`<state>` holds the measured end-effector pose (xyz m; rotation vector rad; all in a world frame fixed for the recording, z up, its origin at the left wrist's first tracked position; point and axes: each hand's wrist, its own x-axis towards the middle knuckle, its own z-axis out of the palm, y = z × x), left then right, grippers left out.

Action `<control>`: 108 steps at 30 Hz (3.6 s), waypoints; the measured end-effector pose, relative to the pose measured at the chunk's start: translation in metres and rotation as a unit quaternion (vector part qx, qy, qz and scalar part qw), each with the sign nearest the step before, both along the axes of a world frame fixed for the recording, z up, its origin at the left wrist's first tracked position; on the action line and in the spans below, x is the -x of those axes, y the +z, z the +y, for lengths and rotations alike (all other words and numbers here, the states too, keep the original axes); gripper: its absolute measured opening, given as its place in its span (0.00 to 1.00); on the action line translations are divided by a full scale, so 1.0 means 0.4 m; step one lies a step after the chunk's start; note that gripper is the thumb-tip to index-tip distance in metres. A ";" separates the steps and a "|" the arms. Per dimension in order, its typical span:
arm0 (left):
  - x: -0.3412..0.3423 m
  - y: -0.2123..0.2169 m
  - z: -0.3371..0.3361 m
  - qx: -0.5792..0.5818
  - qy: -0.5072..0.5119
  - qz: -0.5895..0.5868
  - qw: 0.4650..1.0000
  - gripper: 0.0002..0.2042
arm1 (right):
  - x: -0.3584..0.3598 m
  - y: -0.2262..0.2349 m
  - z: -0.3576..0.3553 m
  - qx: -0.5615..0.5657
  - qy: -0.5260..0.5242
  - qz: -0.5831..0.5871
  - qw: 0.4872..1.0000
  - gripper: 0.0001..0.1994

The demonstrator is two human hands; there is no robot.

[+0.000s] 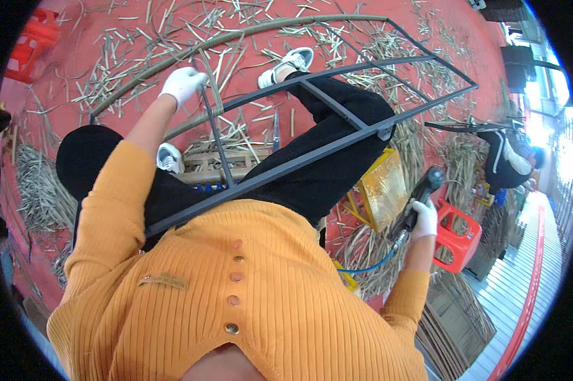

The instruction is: The person sits on the floor and weaves thin bamboo strips through a black metal frame. They repeatedly thread the strips through the frame bars and use a staple gun to secure the woven sections.

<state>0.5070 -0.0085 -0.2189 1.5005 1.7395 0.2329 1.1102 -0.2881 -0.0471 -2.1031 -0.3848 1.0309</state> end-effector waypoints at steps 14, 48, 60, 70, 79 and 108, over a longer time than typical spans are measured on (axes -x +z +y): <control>-0.233 0.485 -0.464 -0.030 -0.195 0.012 0.980 0.22 | 0.124 -0.475 -0.094 0.193 0.021 -0.525 0.828 0.37; -0.081 0.695 -0.117 -0.231 -0.118 0.118 0.959 0.07 | 0.203 -0.550 0.255 -0.169 -0.075 0.014 0.983 0.12; -0.101 0.347 -0.387 -0.084 -0.344 -0.127 0.927 0.13 | 0.364 0.221 0.570 -0.370 0.402 -0.124 0.828 0.31; 0.117 -0.133 -0.018 -0.010 0.046 -0.028 0.998 0.19 | 0.819 -0.279 0.828 -0.115 0.822 -0.248 0.500 0.21; 0.061 -0.189 0.088 0.025 0.093 -0.103 0.990 0.26 | 0.864 -0.426 0.845 -0.074 0.849 -0.330 0.405 0.25; 0.091 -0.151 -0.043 0.172 0.122 -0.336 0.918 0.14 | 0.912 -0.468 0.857 -0.039 0.886 -0.308 0.344 0.28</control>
